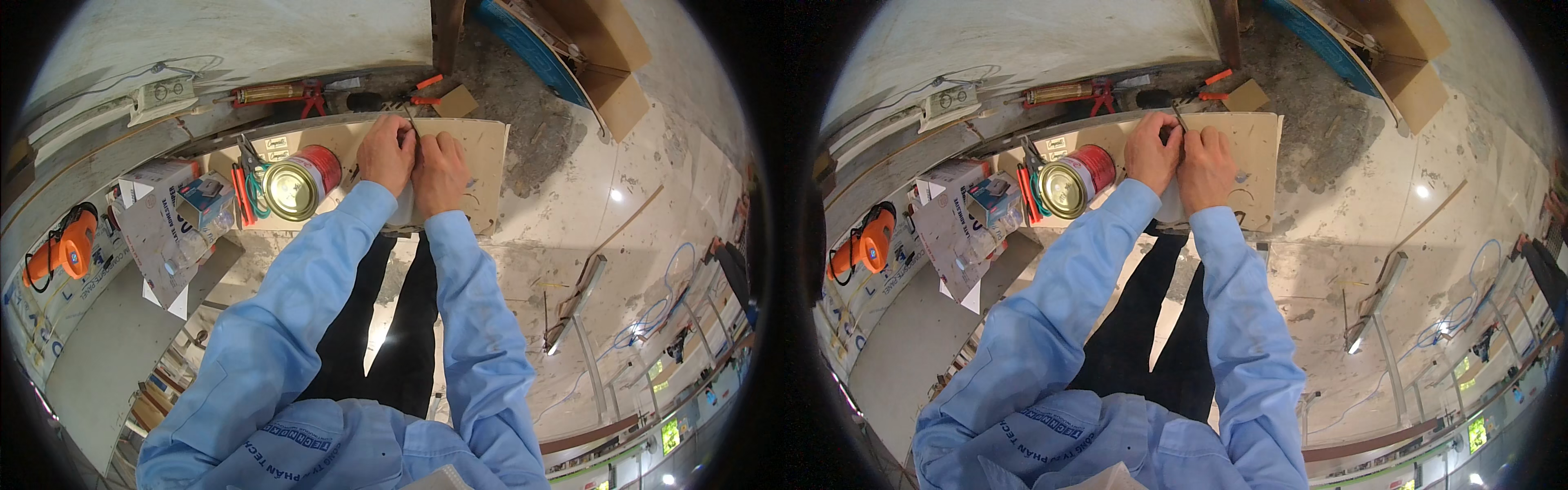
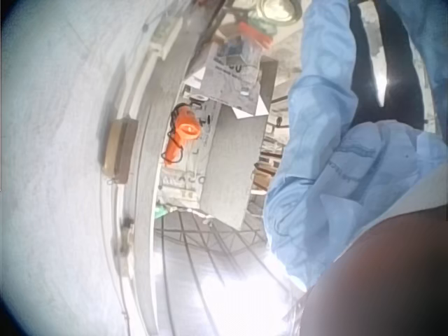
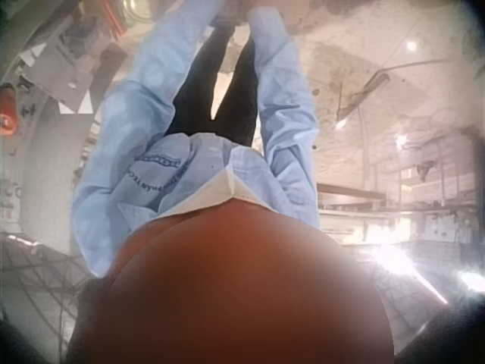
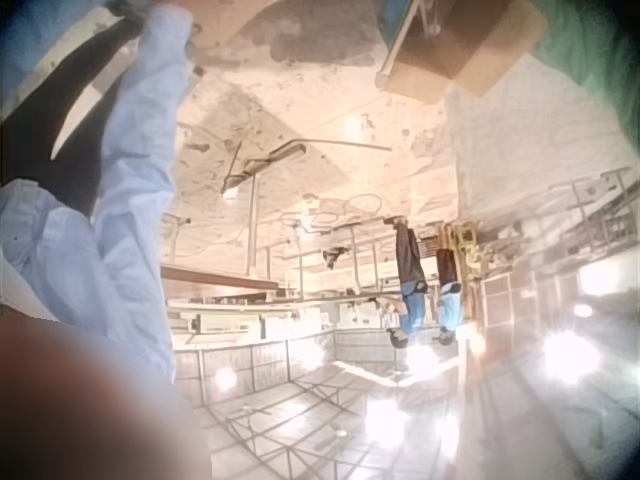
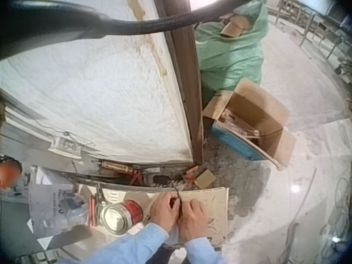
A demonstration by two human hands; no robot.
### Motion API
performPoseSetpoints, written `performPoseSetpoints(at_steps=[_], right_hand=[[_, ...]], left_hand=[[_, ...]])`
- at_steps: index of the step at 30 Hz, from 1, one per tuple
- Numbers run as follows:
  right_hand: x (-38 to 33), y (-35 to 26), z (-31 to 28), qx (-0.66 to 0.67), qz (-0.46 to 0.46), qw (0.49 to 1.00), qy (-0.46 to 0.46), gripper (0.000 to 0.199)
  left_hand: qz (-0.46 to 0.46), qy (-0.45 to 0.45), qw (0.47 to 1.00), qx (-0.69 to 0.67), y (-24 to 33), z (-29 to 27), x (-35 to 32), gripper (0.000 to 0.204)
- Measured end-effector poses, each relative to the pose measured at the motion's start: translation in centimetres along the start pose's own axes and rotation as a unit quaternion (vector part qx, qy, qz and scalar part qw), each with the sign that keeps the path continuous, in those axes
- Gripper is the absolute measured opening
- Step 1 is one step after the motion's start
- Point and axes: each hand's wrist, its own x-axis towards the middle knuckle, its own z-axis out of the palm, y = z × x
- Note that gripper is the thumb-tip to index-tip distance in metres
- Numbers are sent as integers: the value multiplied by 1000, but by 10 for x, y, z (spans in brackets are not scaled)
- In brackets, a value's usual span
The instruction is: The person prepares a glue bottle by removing the cap and puncturing the seal, then applies glue along the edges of a large wooden panel. They wipe the applied glue with a black cloth and coordinate with a coworker who also applies glue to the panel.
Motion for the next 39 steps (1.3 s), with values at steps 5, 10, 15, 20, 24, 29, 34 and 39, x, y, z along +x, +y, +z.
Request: performPoseSetpoints(at_steps=[5, 10, 15, 20, 24, 29, 34, 39], right_hand=[[2, 1, 1, 12, 8, 1000, 1, 10], [-13, 17, -25, 79, 107, 991, 14, 11], [-38, 31, -58, -9, 124, 991, -49, 29], [-53, 7, -66, -3, 45, 999, -13, 43], [-68, -33, -55, 8, 51, 992, -119, 59], [-76, -56, -35, 21, 90, 987, -130, 69], [-82, -66, -54, 50, 77, 992, -84, 70], [-91, -91, -130, 51, 96, 994, 12, 66]], left_hand=[[-11, -1, 999, -32, 0, -2, -3, 10], [-69, -14, 994, -83, 0, -8, -8, 10], [-76, -27, 977, -198, -7, -21, -13, 10], [-68, -15, 968, -240, -17, -36, -17, 16], [-65, -16, 966, -248, -20, -44, -21, 15], [-98, -16, 968, -232, -19, -58, -26, 20], [-65, 19, 958, -280, -6, -77, -49, 37], [-14, 45, 936, -348, 20, -110, -92, 34]])
